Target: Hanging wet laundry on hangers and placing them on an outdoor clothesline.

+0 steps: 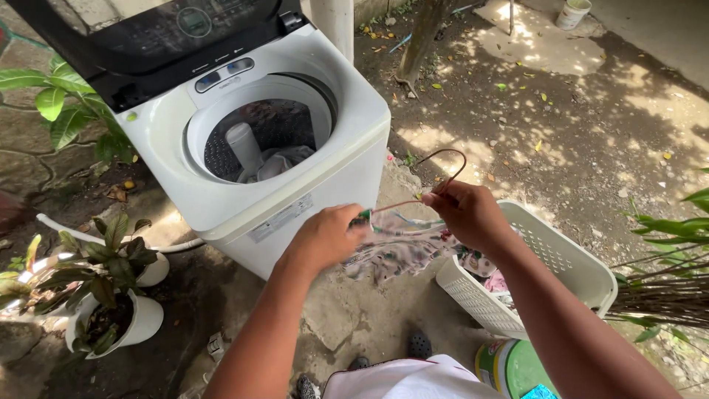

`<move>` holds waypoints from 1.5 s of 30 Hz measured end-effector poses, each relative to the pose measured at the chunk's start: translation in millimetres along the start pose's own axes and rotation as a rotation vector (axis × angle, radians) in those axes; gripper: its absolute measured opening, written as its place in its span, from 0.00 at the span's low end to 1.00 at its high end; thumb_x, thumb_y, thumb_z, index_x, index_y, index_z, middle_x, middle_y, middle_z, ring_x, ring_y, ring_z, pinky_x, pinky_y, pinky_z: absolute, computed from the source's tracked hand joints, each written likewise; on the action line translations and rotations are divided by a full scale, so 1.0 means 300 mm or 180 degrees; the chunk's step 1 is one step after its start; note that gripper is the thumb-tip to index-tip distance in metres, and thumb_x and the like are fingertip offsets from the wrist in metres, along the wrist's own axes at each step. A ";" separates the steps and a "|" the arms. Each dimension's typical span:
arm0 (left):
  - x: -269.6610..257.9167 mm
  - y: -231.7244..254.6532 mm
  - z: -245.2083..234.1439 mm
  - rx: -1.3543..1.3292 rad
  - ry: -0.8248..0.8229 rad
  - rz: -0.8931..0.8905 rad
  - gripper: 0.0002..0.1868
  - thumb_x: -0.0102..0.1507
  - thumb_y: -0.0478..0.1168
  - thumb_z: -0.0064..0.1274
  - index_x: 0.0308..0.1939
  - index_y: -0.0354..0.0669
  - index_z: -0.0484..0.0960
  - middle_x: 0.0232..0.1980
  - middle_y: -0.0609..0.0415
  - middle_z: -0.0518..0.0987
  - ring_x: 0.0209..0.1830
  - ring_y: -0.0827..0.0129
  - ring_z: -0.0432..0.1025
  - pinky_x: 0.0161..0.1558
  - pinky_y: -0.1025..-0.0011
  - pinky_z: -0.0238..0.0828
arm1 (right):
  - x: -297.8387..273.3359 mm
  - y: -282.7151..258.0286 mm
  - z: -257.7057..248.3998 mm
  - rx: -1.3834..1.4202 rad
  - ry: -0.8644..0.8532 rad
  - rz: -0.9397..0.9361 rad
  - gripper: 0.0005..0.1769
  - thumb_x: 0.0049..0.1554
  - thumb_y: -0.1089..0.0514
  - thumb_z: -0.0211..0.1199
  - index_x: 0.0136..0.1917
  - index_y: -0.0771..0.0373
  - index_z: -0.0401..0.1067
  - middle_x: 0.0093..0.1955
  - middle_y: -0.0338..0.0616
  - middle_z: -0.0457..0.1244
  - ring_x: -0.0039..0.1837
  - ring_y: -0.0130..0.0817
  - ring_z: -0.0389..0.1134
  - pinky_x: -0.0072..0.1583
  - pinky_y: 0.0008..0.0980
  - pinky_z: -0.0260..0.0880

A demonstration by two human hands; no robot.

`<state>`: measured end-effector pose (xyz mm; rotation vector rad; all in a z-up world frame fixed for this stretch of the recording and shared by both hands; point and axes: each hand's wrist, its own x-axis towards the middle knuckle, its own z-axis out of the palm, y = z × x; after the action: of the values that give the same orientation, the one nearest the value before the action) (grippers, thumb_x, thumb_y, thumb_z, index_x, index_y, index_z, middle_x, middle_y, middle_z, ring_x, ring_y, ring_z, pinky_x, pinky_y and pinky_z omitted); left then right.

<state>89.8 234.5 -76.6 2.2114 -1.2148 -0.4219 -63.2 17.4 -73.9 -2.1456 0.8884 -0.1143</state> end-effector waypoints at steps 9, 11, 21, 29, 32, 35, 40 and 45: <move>-0.006 -0.131 0.023 -0.0791 0.1320 0.0777 0.13 0.63 0.34 0.59 0.51 0.38 0.84 0.43 0.45 0.85 0.36 0.60 0.82 0.37 0.65 0.76 | 0.058 0.212 -0.178 0.0104 -0.0135 -0.0476 0.21 0.65 0.46 0.53 0.66 0.53 0.73 0.60 0.41 0.68 0.61 0.35 0.67 0.61 0.40 0.66; -0.007 -0.122 0.011 -0.0806 0.1312 0.0820 0.13 0.63 0.34 0.59 0.52 0.38 0.84 0.44 0.45 0.85 0.37 0.59 0.82 0.37 0.65 0.76 | 0.081 0.299 -0.182 0.0077 -0.0127 -0.0564 0.18 0.63 0.47 0.56 0.60 0.57 0.76 0.55 0.42 0.70 0.59 0.33 0.70 0.60 0.38 0.69; 0.021 -0.007 -0.024 -0.0208 0.1183 0.0862 0.11 0.62 0.37 0.61 0.48 0.39 0.87 0.36 0.46 0.83 0.35 0.53 0.78 0.35 0.63 0.71 | 0.100 0.434 -0.228 0.1666 0.0754 -0.0764 0.12 0.67 0.53 0.59 0.52 0.62 0.78 0.46 0.46 0.72 0.49 0.33 0.72 0.54 0.36 0.76; 0.067 -0.015 0.020 -0.1389 0.1640 0.0851 0.13 0.67 0.38 0.58 0.53 0.37 0.85 0.39 0.51 0.84 0.35 0.71 0.76 0.38 0.73 0.72 | 0.000 0.319 -0.443 0.0549 0.0812 -0.1853 0.13 0.63 0.55 0.62 0.53 0.67 0.71 0.73 0.53 0.60 0.75 0.43 0.59 0.70 0.49 0.65; 0.098 0.009 0.009 -0.1509 0.1634 0.0886 0.12 0.68 0.39 0.57 0.53 0.37 0.85 0.38 0.52 0.83 0.35 0.73 0.75 0.39 0.74 0.71 | 0.037 0.348 -0.448 0.0225 0.0952 -0.1680 0.23 0.61 0.55 0.62 0.67 0.66 0.65 0.72 0.52 0.60 0.72 0.44 0.61 0.68 0.47 0.64; 0.129 0.027 0.006 -0.1261 0.1598 0.0870 0.12 0.67 0.39 0.59 0.53 0.39 0.85 0.36 0.52 0.82 0.33 0.72 0.74 0.38 0.74 0.70 | 0.081 0.400 -0.427 0.0460 0.0758 -0.1264 0.21 0.62 0.57 0.61 0.68 0.61 0.70 0.62 0.47 0.68 0.65 0.39 0.68 0.63 0.40 0.71; 0.167 0.085 -0.016 -0.0716 0.1855 0.1030 0.14 0.65 0.39 0.62 0.53 0.41 0.87 0.42 0.53 0.83 0.38 0.69 0.72 0.42 0.69 0.71 | 0.095 0.405 -0.439 0.0568 0.0664 -0.1349 0.13 0.63 0.63 0.59 0.61 0.61 0.76 0.52 0.41 0.73 0.54 0.31 0.75 0.58 0.31 0.77; 0.134 0.167 -0.002 -0.0351 0.1867 0.1638 0.12 0.60 0.42 0.66 0.47 0.50 0.89 0.57 0.57 0.83 0.56 0.62 0.74 0.62 0.65 0.71 | 0.118 0.468 -0.443 -0.0299 0.1480 -0.1701 0.12 0.64 0.67 0.59 0.60 0.65 0.77 0.51 0.44 0.71 0.51 0.30 0.72 0.52 0.31 0.73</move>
<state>78.5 179.7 -45.2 1.6598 -1.3099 0.3377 -162.2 -151.8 -89.5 -2.4430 0.5453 -0.8826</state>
